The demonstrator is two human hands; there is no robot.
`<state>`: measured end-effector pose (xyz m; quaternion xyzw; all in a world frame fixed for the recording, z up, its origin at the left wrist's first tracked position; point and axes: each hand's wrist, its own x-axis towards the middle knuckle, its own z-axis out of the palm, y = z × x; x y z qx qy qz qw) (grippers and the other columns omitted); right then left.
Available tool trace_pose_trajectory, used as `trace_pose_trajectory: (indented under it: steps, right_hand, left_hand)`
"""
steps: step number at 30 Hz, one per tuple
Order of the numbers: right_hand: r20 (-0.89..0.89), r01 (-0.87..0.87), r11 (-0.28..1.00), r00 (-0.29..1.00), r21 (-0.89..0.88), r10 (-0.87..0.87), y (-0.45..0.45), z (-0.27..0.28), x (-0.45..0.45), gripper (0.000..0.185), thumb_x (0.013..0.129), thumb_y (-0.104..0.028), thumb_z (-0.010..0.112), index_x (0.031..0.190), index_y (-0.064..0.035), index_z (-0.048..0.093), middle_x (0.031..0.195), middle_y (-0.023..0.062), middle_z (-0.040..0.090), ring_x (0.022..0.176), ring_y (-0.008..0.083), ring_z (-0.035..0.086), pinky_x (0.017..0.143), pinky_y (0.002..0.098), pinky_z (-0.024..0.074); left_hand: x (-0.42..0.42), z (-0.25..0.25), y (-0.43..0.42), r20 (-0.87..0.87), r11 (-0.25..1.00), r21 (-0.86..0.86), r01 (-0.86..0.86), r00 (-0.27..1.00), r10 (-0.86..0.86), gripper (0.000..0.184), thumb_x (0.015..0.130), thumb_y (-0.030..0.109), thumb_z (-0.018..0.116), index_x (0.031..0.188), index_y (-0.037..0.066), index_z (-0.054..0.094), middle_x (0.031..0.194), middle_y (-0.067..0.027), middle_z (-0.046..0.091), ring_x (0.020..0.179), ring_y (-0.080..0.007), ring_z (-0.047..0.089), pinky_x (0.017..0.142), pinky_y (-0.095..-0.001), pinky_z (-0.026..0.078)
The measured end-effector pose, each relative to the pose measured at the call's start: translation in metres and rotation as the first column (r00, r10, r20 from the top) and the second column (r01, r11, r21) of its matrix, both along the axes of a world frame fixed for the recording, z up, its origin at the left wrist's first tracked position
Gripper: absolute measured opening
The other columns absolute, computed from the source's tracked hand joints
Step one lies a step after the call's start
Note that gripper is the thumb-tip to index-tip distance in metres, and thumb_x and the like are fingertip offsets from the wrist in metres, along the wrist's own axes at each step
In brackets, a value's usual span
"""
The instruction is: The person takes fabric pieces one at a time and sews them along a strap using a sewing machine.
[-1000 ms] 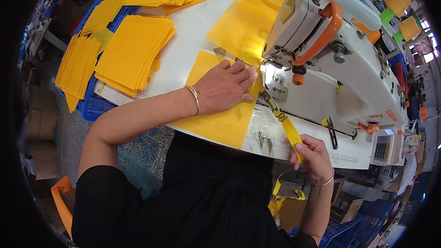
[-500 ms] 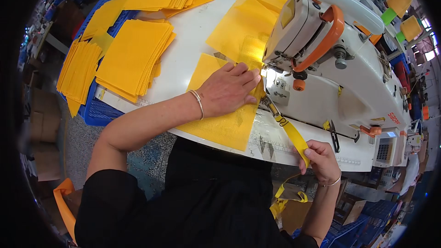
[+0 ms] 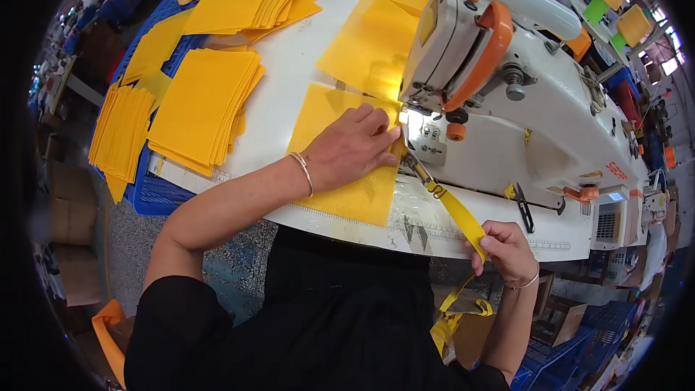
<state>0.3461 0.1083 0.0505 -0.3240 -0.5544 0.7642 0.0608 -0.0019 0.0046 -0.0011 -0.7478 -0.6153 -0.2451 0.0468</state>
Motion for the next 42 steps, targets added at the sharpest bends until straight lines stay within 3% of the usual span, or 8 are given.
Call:
trace_pose_trajectory:
  steps: [4, 10, 14, 19, 24, 35, 39, 42]
  right_hand:
    - [0.007, -0.009, 1.0, 1.0, 0.003, 0.009, 0.001, -0.002, 0.008, 0.019, 0.093, -0.009, 0.063, 0.095, 0.0099, 0.066, 0.068, 0.015, 0.067, 0.046, 0.0184, 0.058, 0.048, 0.0248, 0.0513]
    - [-0.048, -0.038, 0.994, 0.998, 0.098, 0.042, 0.003, -0.014, 0.027, 0.026, 0.092, -0.016, 0.067, 0.092, 0.0096, 0.066, 0.063, 0.0157, 0.066, 0.039, 0.0211, 0.056, 0.04, 0.0277, 0.0488]
    - [-0.204, -0.102, 0.991, 0.972, 0.09, 0.118, 0.01, -0.023, 0.043, 0.028, 0.088, -0.018, 0.069, 0.086, 0.0097, 0.068, 0.065, 0.0166, 0.067, 0.041, 0.0206, 0.058, 0.044, 0.0266, 0.0506]
    - [-0.35, -0.061, 0.997, 0.934, 0.045, 0.073, 0.014, -0.035, 0.056, 0.029, 0.088, -0.019, 0.067, 0.084, 0.0103, 0.068, 0.062, 0.0171, 0.067, 0.038, 0.0217, 0.057, 0.041, 0.0272, 0.0493]
    - [-0.367, -0.01, 1.0, 0.93, -0.009, 0.006, 0.01, -0.033, 0.054, 0.026, 0.088, -0.014, 0.061, 0.084, 0.0105, 0.068, 0.061, 0.0169, 0.066, 0.038, 0.0218, 0.056, 0.04, 0.0273, 0.0485]
    - [-0.242, 0.015, 0.999, 0.97, 0.029, -0.008, 0.005, -0.021, 0.044, 0.027, 0.092, -0.017, 0.06, 0.09, 0.0094, 0.066, 0.063, 0.0151, 0.065, 0.039, 0.0192, 0.055, 0.042, 0.0251, 0.0478]
    - [-0.099, 0.039, 0.993, 0.995, 0.112, -0.028, 0.001, -0.008, 0.032, 0.029, 0.096, -0.022, 0.063, 0.092, 0.007, 0.064, 0.058, 0.012, 0.061, 0.037, 0.0156, 0.049, 0.039, 0.0233, 0.0426]
    - [-0.014, 0.043, 0.989, 0.999, 0.143, -0.042, 0.0, 0.003, 0.023, 0.024, 0.096, -0.017, 0.062, 0.091, 0.0063, 0.063, 0.058, 0.0108, 0.06, 0.037, 0.0141, 0.047, 0.039, 0.0226, 0.0408]
  left_hand:
    - [0.005, -0.001, -0.006, 0.002, 0.994, 0.1, 0.036, 0.999, -0.037, 0.032, 0.094, 0.03, 0.064, 0.114, 0.006, 0.061, 0.104, -0.0058, 0.054, 0.099, -0.0231, 0.051, 0.089, -0.0338, 0.044]
    - [0.004, 0.001, -0.008, -0.005, 0.998, 0.057, 0.011, 1.0, -0.011, 0.031, 0.094, 0.03, 0.064, 0.115, 0.008, 0.061, 0.103, -0.0052, 0.054, 0.098, -0.0226, 0.05, 0.088, -0.0336, 0.044]
    - [0.002, -0.005, -0.008, 0.055, 0.985, 0.156, 0.075, 0.995, -0.084, 0.03, 0.094, 0.029, 0.064, 0.116, 0.01, 0.062, 0.103, -0.0046, 0.054, 0.097, -0.0226, 0.05, 0.088, -0.0333, 0.044]
    - [0.004, 0.002, -0.008, -0.041, 0.998, 0.059, -0.008, 0.999, 0.011, 0.029, 0.093, 0.029, 0.065, 0.115, 0.011, 0.063, 0.103, -0.0044, 0.054, 0.098, -0.0218, 0.051, 0.089, -0.0327, 0.045]
    - [0.002, -0.001, -0.006, -0.015, 0.992, 0.12, 0.045, 0.999, -0.044, 0.027, 0.092, 0.027, 0.066, 0.114, 0.011, 0.063, 0.103, -0.004, 0.055, 0.096, -0.0212, 0.052, 0.088, -0.0317, 0.045]
    - [-0.003, -0.003, -0.006, 0.042, 0.985, 0.13, 0.11, 0.992, -0.116, 0.024, 0.093, 0.029, 0.063, 0.103, 0.008, 0.063, 0.103, -0.0047, 0.057, 0.098, -0.0206, 0.05, 0.085, -0.0323, 0.042]
    - [-0.004, -0.002, -0.004, -0.103, 0.989, 0.128, 0.076, 0.993, -0.063, 0.025, 0.093, 0.029, 0.063, 0.105, 0.007, 0.063, 0.105, -0.0039, 0.059, 0.098, -0.0196, 0.05, 0.086, -0.0316, 0.042]
    - [-0.004, 0.0, -0.003, -0.116, 0.991, 0.111, 0.068, 0.992, -0.055, 0.026, 0.091, 0.026, 0.066, 0.11, 0.009, 0.061, 0.107, -0.0023, 0.058, 0.097, -0.0187, 0.051, 0.085, -0.0312, 0.042]
